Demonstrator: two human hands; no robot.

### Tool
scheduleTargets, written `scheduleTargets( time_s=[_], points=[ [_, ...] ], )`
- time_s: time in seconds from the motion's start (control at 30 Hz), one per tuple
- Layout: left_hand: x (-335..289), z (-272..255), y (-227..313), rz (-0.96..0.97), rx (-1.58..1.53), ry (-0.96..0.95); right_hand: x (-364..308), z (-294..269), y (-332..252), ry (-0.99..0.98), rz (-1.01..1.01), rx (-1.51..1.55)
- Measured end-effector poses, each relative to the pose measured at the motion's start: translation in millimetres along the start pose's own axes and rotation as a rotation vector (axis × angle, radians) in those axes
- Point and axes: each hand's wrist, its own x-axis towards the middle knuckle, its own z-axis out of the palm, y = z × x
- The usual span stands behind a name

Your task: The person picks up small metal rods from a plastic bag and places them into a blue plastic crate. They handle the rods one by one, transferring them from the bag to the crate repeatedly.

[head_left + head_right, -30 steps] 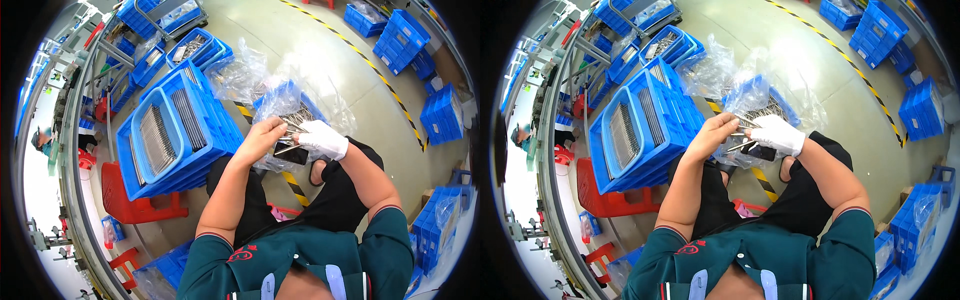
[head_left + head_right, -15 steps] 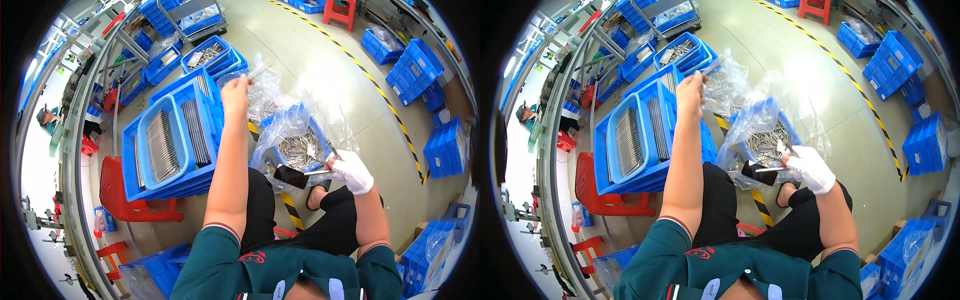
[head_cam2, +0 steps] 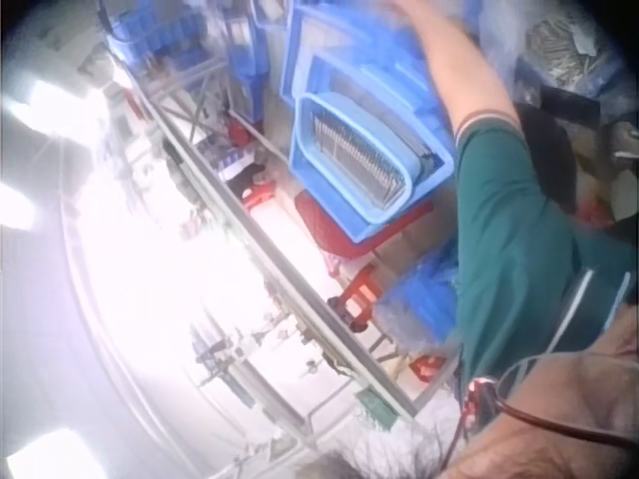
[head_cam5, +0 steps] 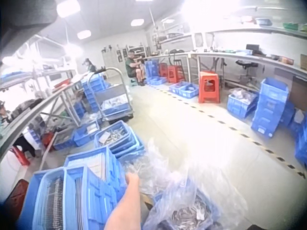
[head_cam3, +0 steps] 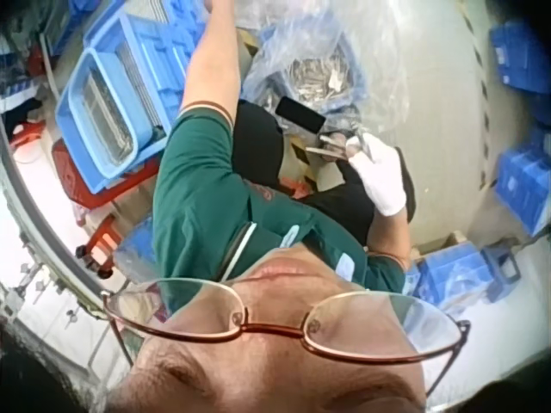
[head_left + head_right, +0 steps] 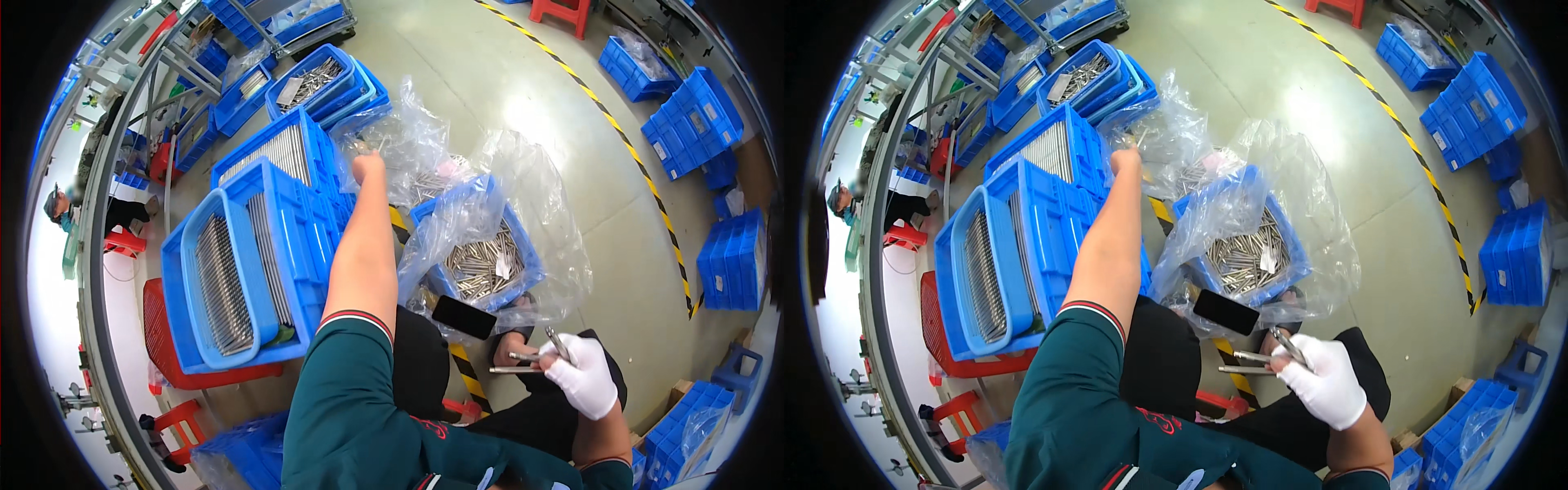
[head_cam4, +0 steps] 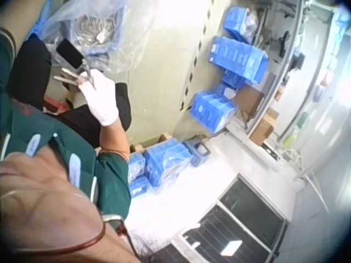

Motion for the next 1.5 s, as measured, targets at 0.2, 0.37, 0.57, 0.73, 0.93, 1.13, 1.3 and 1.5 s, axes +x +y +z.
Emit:
scheduleTargets(
  time_s=[0.2,0.37,0.57,0.73,0.93,1.13,1.3,1.5],
  points=[
    [-25,54,-25,-0.077,0.187,-0.235,8,-3,-6,-0.033,0.018,-0.111],
    [-32,86,-60,-0.116,0.283,-0.420,15,-2,-10,-0.049,0.028,-0.130],
    [-8,89,-77,-0.327,-0.063,-0.303,17,2,-12,-0.084,0.013,-0.139],
    [-63,103,-42,-0.213,-0.058,-0.336,9,5,-8,-0.012,0.053,-0.178],
    [85,27,-111,-0.231,-0.373,-0.337,5,22,-26,-0.189,-0.161,-0.127],
    [-135,-70,70,-0.551,-0.962,-1.003,16,29,-8,0.001,-0.143,0.122],
    [-206,-204,76,-0.105,-1.101,-1.138,24,52,-30,-0.199,-0.148,0.207],
    [-272,-280,28,0.001,-1.327,-1.310,35,75,-35,-0.279,-0.220,0.164]
  ],
)
